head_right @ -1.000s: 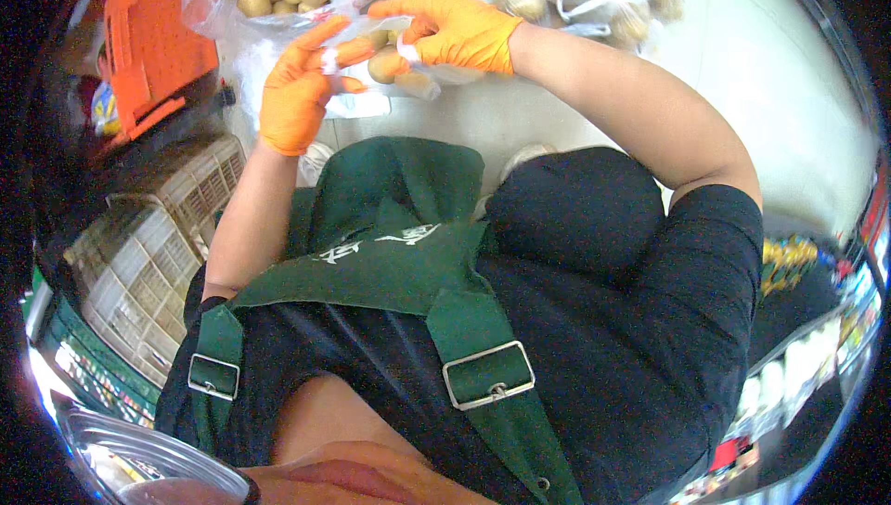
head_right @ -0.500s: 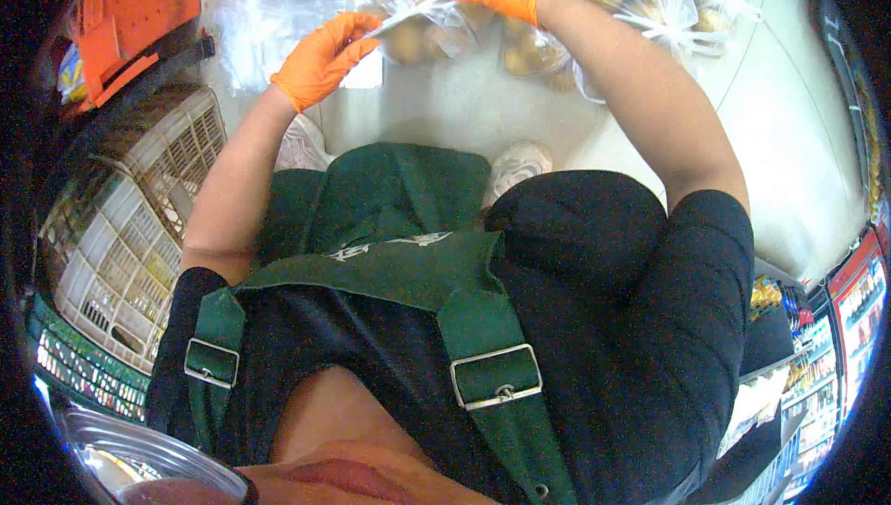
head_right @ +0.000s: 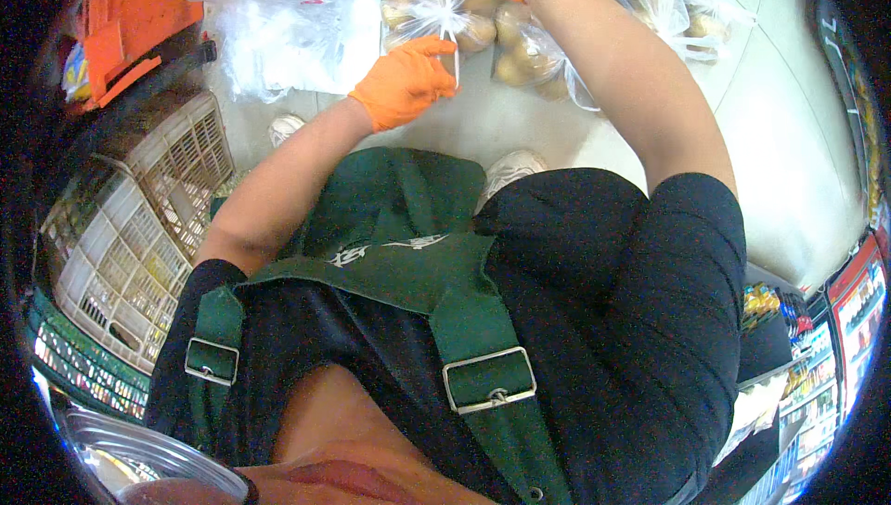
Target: The person repeatedly picks potatoes from a bulk bag, places them into small clear plastic bags, and ties the bags shut. The process is repeated multiple times, creating a stack of tied potato bags on the counter.
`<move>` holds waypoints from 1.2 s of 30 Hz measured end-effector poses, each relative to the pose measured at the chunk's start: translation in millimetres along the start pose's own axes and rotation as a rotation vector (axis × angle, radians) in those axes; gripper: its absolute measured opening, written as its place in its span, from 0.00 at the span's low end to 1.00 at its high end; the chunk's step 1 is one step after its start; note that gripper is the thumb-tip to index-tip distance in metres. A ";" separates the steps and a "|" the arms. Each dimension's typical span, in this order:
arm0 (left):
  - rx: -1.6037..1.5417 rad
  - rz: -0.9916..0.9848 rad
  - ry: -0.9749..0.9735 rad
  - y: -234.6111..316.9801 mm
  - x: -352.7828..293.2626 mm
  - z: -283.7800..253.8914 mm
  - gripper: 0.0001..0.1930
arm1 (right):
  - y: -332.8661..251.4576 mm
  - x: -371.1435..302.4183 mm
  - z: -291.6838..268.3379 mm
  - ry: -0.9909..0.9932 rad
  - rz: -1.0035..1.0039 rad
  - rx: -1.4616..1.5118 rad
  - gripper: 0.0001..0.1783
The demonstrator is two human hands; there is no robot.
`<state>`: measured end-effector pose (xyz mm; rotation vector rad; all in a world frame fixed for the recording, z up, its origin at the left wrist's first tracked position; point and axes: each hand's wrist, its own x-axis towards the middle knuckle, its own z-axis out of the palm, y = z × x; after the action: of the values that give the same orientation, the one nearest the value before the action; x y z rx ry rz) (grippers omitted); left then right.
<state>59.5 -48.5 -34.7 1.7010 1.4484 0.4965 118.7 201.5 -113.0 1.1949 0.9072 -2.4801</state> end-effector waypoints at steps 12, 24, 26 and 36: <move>-1.211 -0.395 0.580 -11.1 28.2 -3.4 0.23 | 23.0 -114.4 18.7 -0.145 -0.379 -0.849 0.18; 0.294 -0.252 0.108 35.9 1.1 9.2 0.11 | -2.1 -51.7 7.5 -0.188 -0.118 0.481 0.11; 0.245 -0.260 0.067 41.9 2.4 -3.9 0.10 | -0.8 -63.3 13.8 -0.230 -0.150 0.329 0.12; 0.011 -0.364 0.890 3.4 -77.0 -12.8 0.26 | -121.8 -224.9 30.4 -0.630 -1.026 -0.026 0.15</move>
<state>32.2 -116.9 -8.5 1.1968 2.3176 1.1177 186.7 266.4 126.8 -0.2408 1.5639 -3.2017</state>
